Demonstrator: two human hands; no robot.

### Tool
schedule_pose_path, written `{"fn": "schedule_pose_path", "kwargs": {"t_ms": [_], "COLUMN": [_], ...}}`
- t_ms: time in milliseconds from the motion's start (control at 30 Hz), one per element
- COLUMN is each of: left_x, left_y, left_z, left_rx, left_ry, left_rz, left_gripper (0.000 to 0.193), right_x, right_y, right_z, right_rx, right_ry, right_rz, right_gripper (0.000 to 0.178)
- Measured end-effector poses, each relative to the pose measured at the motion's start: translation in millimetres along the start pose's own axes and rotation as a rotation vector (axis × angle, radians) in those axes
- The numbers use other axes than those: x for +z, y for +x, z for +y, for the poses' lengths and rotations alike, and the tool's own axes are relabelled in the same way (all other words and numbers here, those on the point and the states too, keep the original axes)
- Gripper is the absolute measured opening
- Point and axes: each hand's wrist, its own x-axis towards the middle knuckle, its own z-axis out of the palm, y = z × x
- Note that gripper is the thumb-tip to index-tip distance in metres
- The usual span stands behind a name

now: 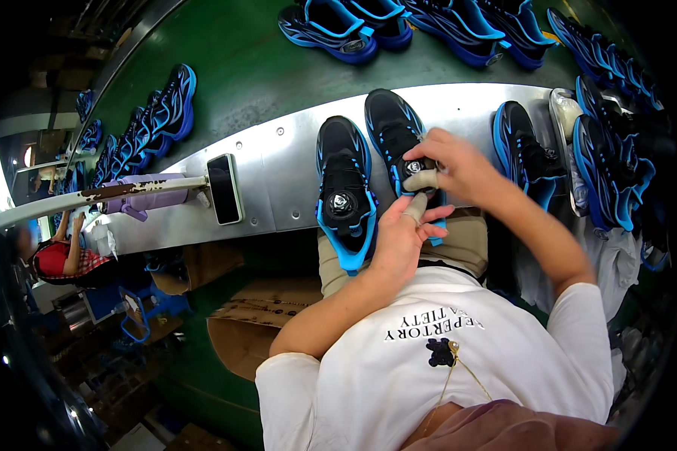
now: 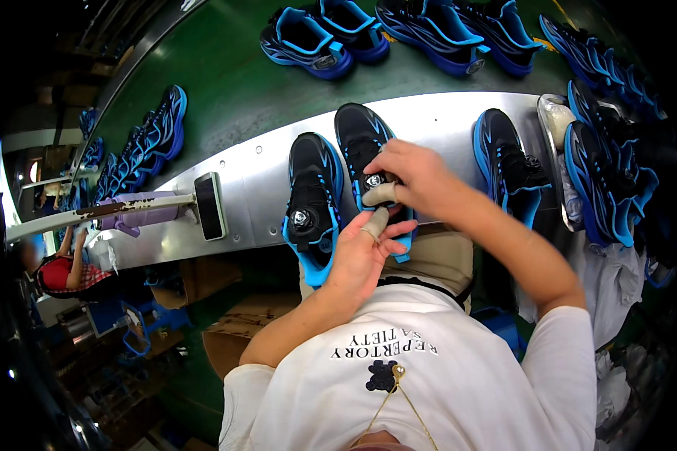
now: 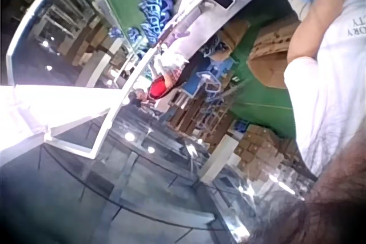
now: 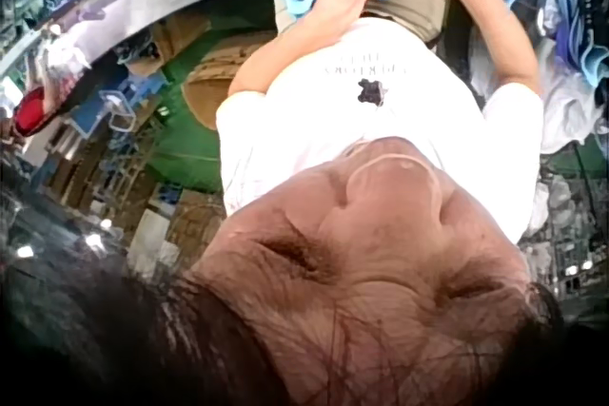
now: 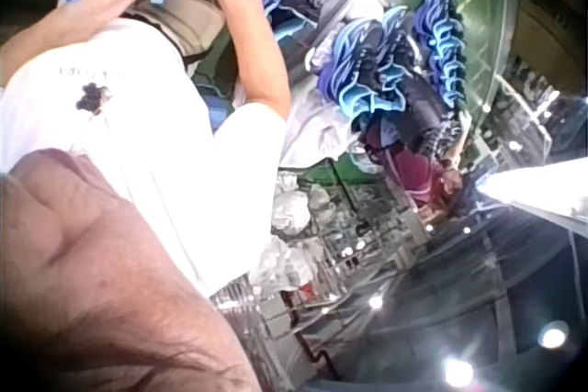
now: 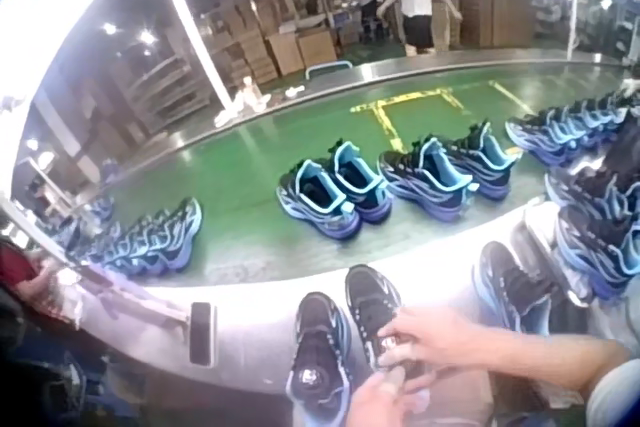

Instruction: The person wipes the surfaces of several blue and black sneakers using a white cloth while the shoes sit on a conveyor belt in a manufacturing facility.

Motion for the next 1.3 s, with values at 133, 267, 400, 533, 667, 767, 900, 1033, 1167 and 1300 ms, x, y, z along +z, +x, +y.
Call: {"fn": "schedule_pose_path", "kwargs": {"t_ms": [133,267,400,533,667,767,900,1033,1167,1300], "left_x": [2.9,5.1,-5.0,-16.7,-71.5,-71.5,-73.7,-69.8,-69.9,-73.2], "left_y": [-0.4,3.8,-11.8,-44.1,-18.5,-20.0,-20.9,-17.6,-20.2,-27.5], "left_z": [-5.3,-13.4,25.6,77.5,72.5,77.9,72.9,81.3,66.3,67.1], "left_rx": [-0.008,0.050,-0.219,0.898,0.878,0.833,0.931,0.739,0.952,0.852], "left_ry": [-0.020,-0.064,0.349,1.352,1.493,1.475,1.630,2.018,1.751,1.393], "left_rz": [-0.022,0.006,-0.187,0.105,0.138,0.001,-0.068,-0.286,-0.078,0.013], "left_gripper": [0.029,0.027,0.025,0.030,0.025,0.022,0.019,0.027,0.030,0.027], "right_x": [-13.5,13.0,7.8,-8.5,22.6,64.1,102.8,102.6,109.0,108.5], "right_y": [8.9,-5.3,-5.2,13.8,61.3,91.0,115.6,126.2,131.4,135.2], "right_z": [6.7,-5.6,-8.6,-13.4,-14.0,4.1,21.5,16.2,30.2,25.6], "right_rx": [-0.161,-0.007,0.084,0.105,-0.143,-0.117,-0.157,-0.081,-0.038,-0.013], "right_ry": [0.109,-0.065,-0.007,0.012,-0.109,-0.223,-0.403,-0.403,-0.369,-0.377], "right_rz": [-0.185,0.050,0.007,-0.021,-0.092,-0.238,-0.388,-0.596,-0.657,-0.668], "right_gripper": [0.020,0.027,0.028,0.029,0.043,0.058,0.061,0.061,0.064,0.060]}}
